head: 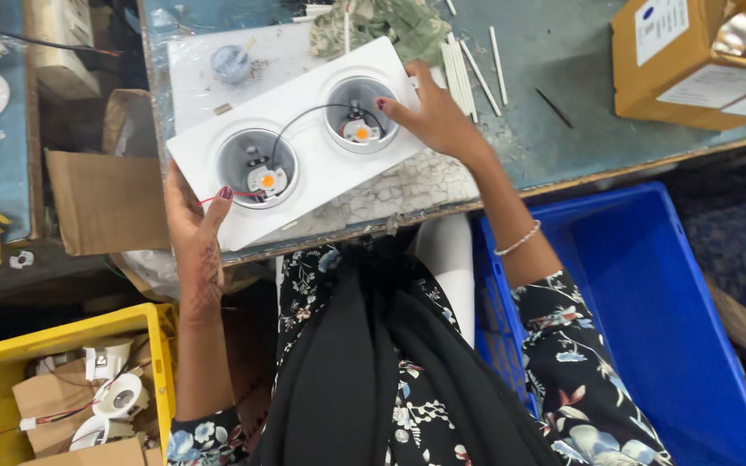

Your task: The person assembles a dual recessed light fixture by hand, inserting LED modules into the housing and securing them with a green power drill. The person then connects red and black wires to the terminals and adjusts the fixture on the workbench.

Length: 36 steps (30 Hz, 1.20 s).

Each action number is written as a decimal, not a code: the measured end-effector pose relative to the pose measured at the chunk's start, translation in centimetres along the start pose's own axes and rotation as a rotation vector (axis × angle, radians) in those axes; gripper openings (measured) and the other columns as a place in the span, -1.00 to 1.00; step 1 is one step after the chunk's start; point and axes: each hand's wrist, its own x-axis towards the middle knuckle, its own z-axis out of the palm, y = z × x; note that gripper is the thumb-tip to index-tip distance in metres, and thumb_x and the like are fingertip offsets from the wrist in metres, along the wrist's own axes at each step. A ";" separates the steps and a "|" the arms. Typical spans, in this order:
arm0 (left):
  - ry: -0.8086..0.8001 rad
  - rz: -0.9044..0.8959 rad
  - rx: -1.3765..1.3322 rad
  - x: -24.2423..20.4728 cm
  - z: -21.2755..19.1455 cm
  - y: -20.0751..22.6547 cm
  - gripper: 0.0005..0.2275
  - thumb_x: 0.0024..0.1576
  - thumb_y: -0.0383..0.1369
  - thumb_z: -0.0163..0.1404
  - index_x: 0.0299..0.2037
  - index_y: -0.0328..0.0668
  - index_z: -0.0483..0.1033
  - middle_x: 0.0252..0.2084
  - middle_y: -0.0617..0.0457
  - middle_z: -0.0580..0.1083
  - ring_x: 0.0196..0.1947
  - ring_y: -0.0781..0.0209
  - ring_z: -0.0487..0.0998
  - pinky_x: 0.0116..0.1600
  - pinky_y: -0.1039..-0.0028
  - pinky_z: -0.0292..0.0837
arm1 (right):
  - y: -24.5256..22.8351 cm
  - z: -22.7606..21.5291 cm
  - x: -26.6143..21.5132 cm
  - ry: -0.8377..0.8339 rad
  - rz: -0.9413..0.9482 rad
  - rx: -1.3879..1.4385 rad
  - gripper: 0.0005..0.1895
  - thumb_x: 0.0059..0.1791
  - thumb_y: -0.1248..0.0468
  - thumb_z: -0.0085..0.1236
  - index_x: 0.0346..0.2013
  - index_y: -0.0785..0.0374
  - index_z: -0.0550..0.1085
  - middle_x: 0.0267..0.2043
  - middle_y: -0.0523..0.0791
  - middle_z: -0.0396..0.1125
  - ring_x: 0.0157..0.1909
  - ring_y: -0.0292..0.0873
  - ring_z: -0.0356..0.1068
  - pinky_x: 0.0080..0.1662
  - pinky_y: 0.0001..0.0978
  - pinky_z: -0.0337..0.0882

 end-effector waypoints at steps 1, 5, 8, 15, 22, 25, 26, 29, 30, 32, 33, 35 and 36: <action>0.000 -0.047 0.013 0.2 0.1 0.0 -0.42 0.21 -0.49 0.14 0.42 -0.36 0.18 0.35 -0.07 0.30 0.35 0.17 0.28 0.43 0.37 0.18 | -0.5 0.6 -0.3 0.039 -0.051 0.000 -0.33 0.13 -0.10 0.20 0.23 0.40 0.26 -0.11 0.04 0.44 -0.11 -0.09 0.54 -0.13 -0.25 0.52; -0.028 -0.087 0.015 0.3 0.3 1.0 -0.52 0.17 -0.49 0.16 0.31 -0.39 0.35 0.19 0.01 0.46 0.17 0.30 0.45 0.32 0.49 0.33 | -2.4 0.7 -1.2 -0.039 0.203 0.326 -0.32 0.02 -0.11 0.10 0.09 0.48 0.31 -0.28 0.02 0.43 -0.49 -0.20 0.48 -0.57 -0.35 0.45; -0.061 -0.061 0.029 0.3 0.3 1.4 -0.49 0.15 -0.50 0.17 0.32 -0.38 0.34 0.21 0.01 0.45 0.19 0.30 0.44 0.32 0.49 0.31 | -3.3 0.6 -1.6 -0.027 0.188 0.377 -0.32 0.01 -0.11 0.11 0.09 0.47 0.31 -0.31 0.00 0.43 -0.55 -0.28 0.47 -0.65 -0.48 0.44; -0.134 -0.107 0.167 1.1 -1.8 0.3 -0.54 0.18 -0.47 0.17 0.28 -0.39 0.36 0.13 -0.01 0.50 0.09 0.31 0.50 0.25 0.48 0.37 | -3.8 0.9 -2.0 0.029 0.161 0.361 -0.34 -0.01 -0.08 0.17 0.07 0.47 0.33 -0.34 -0.02 0.44 -0.55 -0.28 0.48 -0.65 -0.48 0.43; -0.314 -0.292 0.329 3.0 -4.8 -0.3 -0.56 0.20 -0.30 0.14 0.23 -0.40 0.42 0.08 0.03 0.53 0.04 0.36 0.50 0.17 0.53 0.36 | -1.6 1.7 -2.0 0.083 0.118 0.341 -0.35 0.03 -0.12 0.21 0.05 0.44 0.42 -0.17 0.02 0.47 -0.26 -0.24 0.48 -0.29 -0.43 0.48; -0.332 -0.395 0.411 4.1 -6.2 -1.6 -0.60 0.21 -0.23 0.12 0.12 -0.42 0.51 -0.01 0.02 0.56 -0.06 0.38 0.50 0.09 0.54 0.36 | -0.6 2.1 -1.6 0.100 0.103 0.328 -0.30 -0.01 -0.16 0.22 0.09 0.41 0.41 -0.08 0.01 0.48 -0.10 -0.23 0.53 -0.11 -0.43 0.57; -0.335 -0.417 0.438 4.2 -6.8 -2.1 -0.61 0.21 -0.21 0.12 0.08 -0.43 0.53 -0.05 0.02 0.57 -0.09 0.39 0.50 0.05 0.54 0.36 | -0.3 2.2 -1.4 0.104 0.130 0.326 -0.27 -0.04 -0.18 0.22 0.10 0.39 0.39 -0.08 0.00 0.47 -0.09 -0.23 0.54 -0.10 -0.43 0.58; -0.352 -0.404 0.519 4.6 -8.5 -3.3 -0.64 0.23 -0.22 0.14 -0.02 -0.49 0.59 -0.14 0.00 0.58 -0.18 0.38 0.46 -0.03 0.51 0.35 | 0.1 2.3 -1.0 0.105 0.099 0.341 -0.20 -0.07 -0.23 0.26 0.11 0.41 0.41 -0.04 0.01 0.48 -0.10 -0.20 0.53 -0.10 -0.44 0.57; -0.339 -0.401 0.579 4.7 -9.1 -3.4 -0.66 0.25 -0.24 0.15 -0.06 -0.52 0.60 -0.18 -0.02 0.56 -0.19 0.37 0.44 -0.07 0.47 0.33 | 0.1 2.3 -1.1 0.099 0.148 0.330 -0.17 -0.12 -0.25 0.24 0.13 0.39 0.39 -0.06 0.00 0.49 -0.18 -0.20 0.54 -0.18 -0.45 0.57; -0.356 -0.361 0.568 4.7 -9.5 -4.1 -0.68 0.25 -0.28 0.17 -0.03 -0.52 0.58 -0.15 -0.02 0.55 -0.17 0.37 0.44 -0.07 0.48 0.33 | -0.2 2.5 -1.1 0.118 0.171 0.296 -0.15 -0.12 -0.26 0.25 0.15 0.39 0.39 -0.07 0.00 0.51 -0.21 -0.23 0.57 -0.20 -0.48 0.58; -0.362 -0.325 0.505 4.6 -9.7 -4.4 -0.67 0.23 -0.30 0.17 0.04 -0.48 0.56 -0.08 0.00 0.55 -0.14 0.39 0.46 -0.02 0.53 0.35 | -0.5 2.4 -1.2 0.125 0.131 0.280 -0.17 -0.07 -0.25 0.28 0.15 0.41 0.41 -0.05 0.01 0.52 -0.15 -0.25 0.59 -0.15 -0.49 0.60; -0.332 -0.365 0.483 4.4 -9.7 -5.0 -0.66 0.18 -0.33 0.21 0.03 -0.52 0.55 -0.06 -0.02 0.56 -0.11 0.36 0.49 0.03 0.54 0.36 | -1.2 1.7 -1.8 0.101 0.219 0.325 -0.19 -0.11 -0.22 0.24 0.14 0.40 0.41 -0.13 0.00 0.53 -0.27 -0.26 0.57 -0.27 -0.47 0.56; -0.308 -0.385 0.476 4.4 -9.6 -5.1 -0.65 0.16 -0.35 0.23 0.02 -0.53 0.55 -0.04 -0.03 0.56 -0.09 0.35 0.51 0.06 0.54 0.37 | -1.7 1.5 -1.9 0.083 0.256 0.352 -0.20 -0.13 -0.20 0.22 0.13 0.40 0.41 -0.16 0.00 0.54 -0.33 -0.26 0.56 -0.34 -0.46 0.54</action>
